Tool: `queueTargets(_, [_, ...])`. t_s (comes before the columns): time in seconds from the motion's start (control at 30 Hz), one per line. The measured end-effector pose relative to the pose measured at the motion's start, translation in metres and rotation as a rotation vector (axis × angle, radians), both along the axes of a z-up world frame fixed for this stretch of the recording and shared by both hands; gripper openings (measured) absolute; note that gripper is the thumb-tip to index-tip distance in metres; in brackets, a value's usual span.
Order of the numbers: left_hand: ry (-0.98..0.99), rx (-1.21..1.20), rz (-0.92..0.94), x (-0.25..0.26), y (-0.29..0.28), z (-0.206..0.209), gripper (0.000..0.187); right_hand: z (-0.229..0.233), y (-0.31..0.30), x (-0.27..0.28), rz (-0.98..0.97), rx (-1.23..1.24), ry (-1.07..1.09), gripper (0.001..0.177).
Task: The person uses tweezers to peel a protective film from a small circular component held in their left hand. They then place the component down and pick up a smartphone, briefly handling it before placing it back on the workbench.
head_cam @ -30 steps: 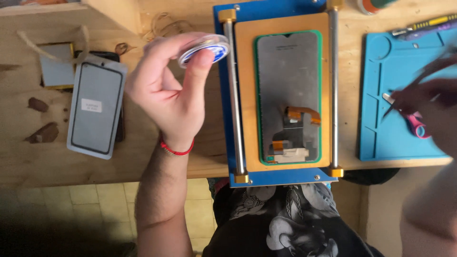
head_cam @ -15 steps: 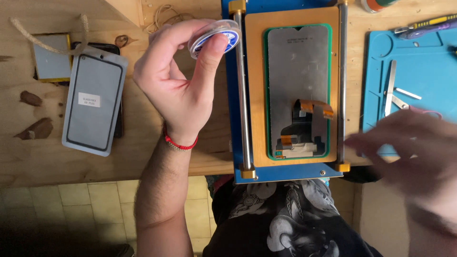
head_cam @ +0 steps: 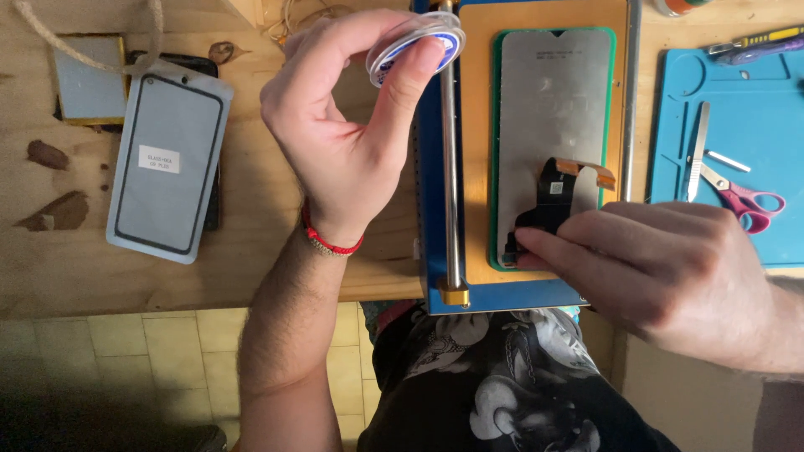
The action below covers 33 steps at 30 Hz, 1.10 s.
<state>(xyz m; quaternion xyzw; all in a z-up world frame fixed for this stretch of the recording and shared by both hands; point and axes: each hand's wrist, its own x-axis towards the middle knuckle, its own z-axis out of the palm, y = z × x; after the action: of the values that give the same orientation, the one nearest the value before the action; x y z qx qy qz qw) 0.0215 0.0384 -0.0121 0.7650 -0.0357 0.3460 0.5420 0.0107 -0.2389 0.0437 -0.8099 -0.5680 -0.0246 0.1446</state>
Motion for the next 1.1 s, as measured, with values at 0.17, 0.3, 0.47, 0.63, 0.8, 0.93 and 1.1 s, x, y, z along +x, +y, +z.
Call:
queueTargets(0.17, [-0.001, 0.000, -0.007, 0.000, -0.001, 0.000, 0.013, 0.004, 0.002, 0.003, 0.008, 0.021, -0.094, 0.015])
queueTargets(0.3, [-0.008, 0.000, -0.017, 0.000, -0.001, 0.002, 0.014, 0.008, 0.001, 0.006, 0.000, 0.017, -0.038, 0.017])
queueTargets(0.47, [-0.022, -0.013, -0.023, 0.000, 0.000, 0.002, 0.013, 0.013, 0.002, 0.004, -0.038, -0.009, -0.052, 0.009])
queueTargets(0.63, [-0.028, -0.030, -0.022, 0.000, 0.002, 0.001, 0.013, 0.018, -0.002, 0.004, -0.088, -0.032, 0.035, 0.005])
queueTargets(0.8, [-0.036, 0.006, -0.030, -0.001, 0.001, 0.002, 0.013, 0.019, 0.000, 0.003, -0.049, 0.004, 0.040, 0.003])
queueTargets(0.93, [-0.031, -0.008, -0.024, 0.001, 0.002, 0.001, 0.016, 0.025, -0.018, 0.004, -0.073, -0.106, 0.048, 0.015])
queueTargets(1.1, [-0.033, 0.009, -0.008, 0.000, 0.001, 0.002, 0.013, -0.021, -0.095, -0.020, -0.431, -0.098, 0.059, 0.012])
